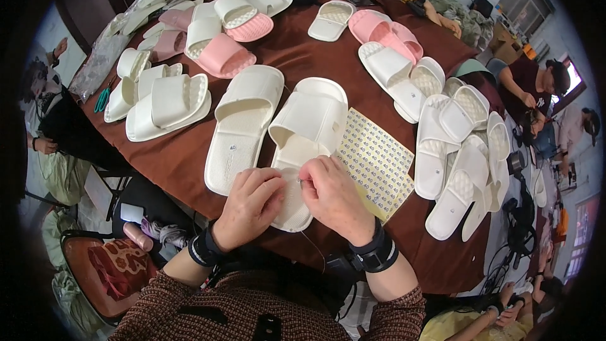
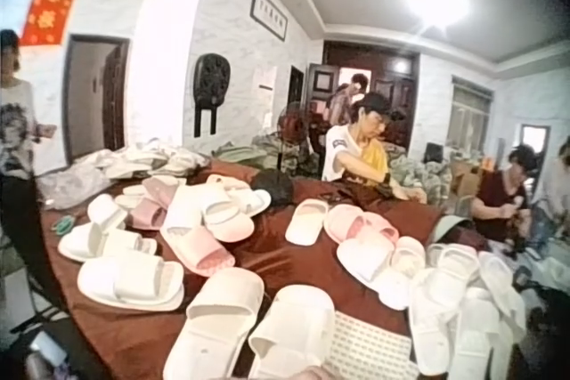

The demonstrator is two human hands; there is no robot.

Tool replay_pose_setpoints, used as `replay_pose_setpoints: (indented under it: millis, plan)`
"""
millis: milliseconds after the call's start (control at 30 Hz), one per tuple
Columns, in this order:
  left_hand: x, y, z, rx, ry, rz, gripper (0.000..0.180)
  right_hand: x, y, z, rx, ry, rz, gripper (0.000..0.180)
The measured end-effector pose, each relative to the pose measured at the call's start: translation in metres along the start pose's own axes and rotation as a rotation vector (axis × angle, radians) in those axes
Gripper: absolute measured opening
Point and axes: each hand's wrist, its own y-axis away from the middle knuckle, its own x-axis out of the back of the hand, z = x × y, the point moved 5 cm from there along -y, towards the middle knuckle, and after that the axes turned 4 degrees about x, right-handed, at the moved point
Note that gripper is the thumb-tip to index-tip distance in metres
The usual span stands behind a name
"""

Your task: Apply size labels to white and pink slippers on a workshop table.

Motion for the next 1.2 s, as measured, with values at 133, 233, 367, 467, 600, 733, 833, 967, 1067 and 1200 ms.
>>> replay_pose_setpoints:
  millis: [133, 233, 367, 467, 600, 733, 833, 967, 1067, 1200]
  plan:
    - [-0.002, 0.000, 0.000, 0.000, 0.000, -0.001, 0.028, 0.000, 0.000, 0.000, -0.023, 0.001, 0.011, 0.017]
    - [-0.001, 0.000, 0.001, 0.005, 0.000, 0.000, 0.027, 0.000, 0.000, 0.000, -0.035, -0.018, 0.026, 0.018]
    - [0.001, 0.001, -0.002, 0.027, 0.023, -0.007, 0.027, 0.003, 0.000, -0.003, -0.102, -0.120, 0.090, 0.019]
    - [0.003, 0.001, -0.004, 0.044, 0.069, 0.003, 0.027, 0.007, 0.000, -0.008, -0.081, -0.173, 0.105, 0.018]
    - [0.004, 0.001, -0.005, 0.018, 0.118, 0.065, 0.028, 0.014, 0.001, -0.010, -0.098, -0.205, 0.119, 0.019]
    - [0.003, 0.001, -0.004, 0.010, 0.089, 0.052, 0.027, 0.015, 0.002, 0.002, -0.088, -0.050, 0.128, 0.015]
    - [0.002, 0.001, -0.003, 0.002, 0.077, 0.052, 0.027, 0.010, 0.002, 0.000, -0.044, 0.047, 0.088, 0.015]
    - [0.001, 0.001, -0.003, 0.005, 0.062, 0.032, 0.024, 0.004, 0.002, 0.000, -0.007, 0.114, 0.016, 0.020]
    - [0.001, 0.001, -0.002, -0.022, 0.043, 0.046, 0.026, 0.002, 0.001, 0.001, -0.018, 0.107, -0.003, 0.017]
    - [0.001, 0.001, -0.003, -0.023, 0.051, 0.046, 0.025, 0.005, -0.001, -0.001, -0.018, 0.097, 0.043, 0.012]
